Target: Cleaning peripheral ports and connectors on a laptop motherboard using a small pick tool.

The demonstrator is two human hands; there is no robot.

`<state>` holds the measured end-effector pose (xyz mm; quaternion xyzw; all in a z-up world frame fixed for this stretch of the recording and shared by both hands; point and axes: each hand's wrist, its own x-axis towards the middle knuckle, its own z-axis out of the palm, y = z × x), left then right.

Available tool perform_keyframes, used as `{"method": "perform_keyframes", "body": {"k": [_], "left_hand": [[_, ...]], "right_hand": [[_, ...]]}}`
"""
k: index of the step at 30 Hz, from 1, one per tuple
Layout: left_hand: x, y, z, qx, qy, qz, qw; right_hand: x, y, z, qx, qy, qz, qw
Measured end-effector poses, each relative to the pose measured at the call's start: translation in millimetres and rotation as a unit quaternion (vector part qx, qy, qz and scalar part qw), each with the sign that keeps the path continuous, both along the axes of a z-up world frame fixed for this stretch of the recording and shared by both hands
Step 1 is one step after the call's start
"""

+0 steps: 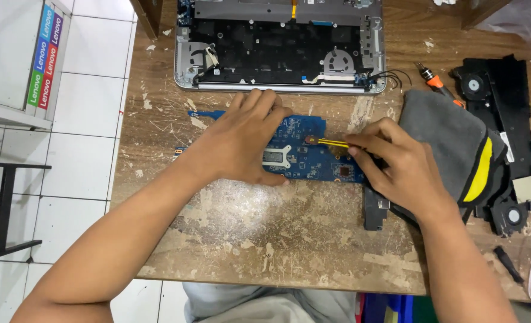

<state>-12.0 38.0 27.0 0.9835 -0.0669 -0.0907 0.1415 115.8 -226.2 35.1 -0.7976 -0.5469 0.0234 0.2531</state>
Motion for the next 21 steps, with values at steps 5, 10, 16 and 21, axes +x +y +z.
{"method": "perform_keyframes", "body": {"k": [5, 10, 16, 21], "left_hand": [[0.6, 2.3, -4.9, -0.018, -0.025, -0.006, 1.000], [3.1, 1.9, -0.1, -0.002, 0.017, -0.004, 1.000], [2.9, 2.8, -1.0, -0.013, 0.004, -0.007, 1.000], [-1.2, 2.9, 2.8, -0.088, -0.037, 0.007, 0.995]], "right_hand": [[0.3, 11.4, -4.3, 0.014, -0.001, 0.052, 0.999], [5.3, 12.6, -1.6, 0.004, -0.013, 0.031, 0.999], [4.3, 12.1, -1.0, 0.001, 0.029, 0.055, 0.998], [-9.8, 21.1, 7.4, 0.002, 0.082, 0.028, 0.996]]}}
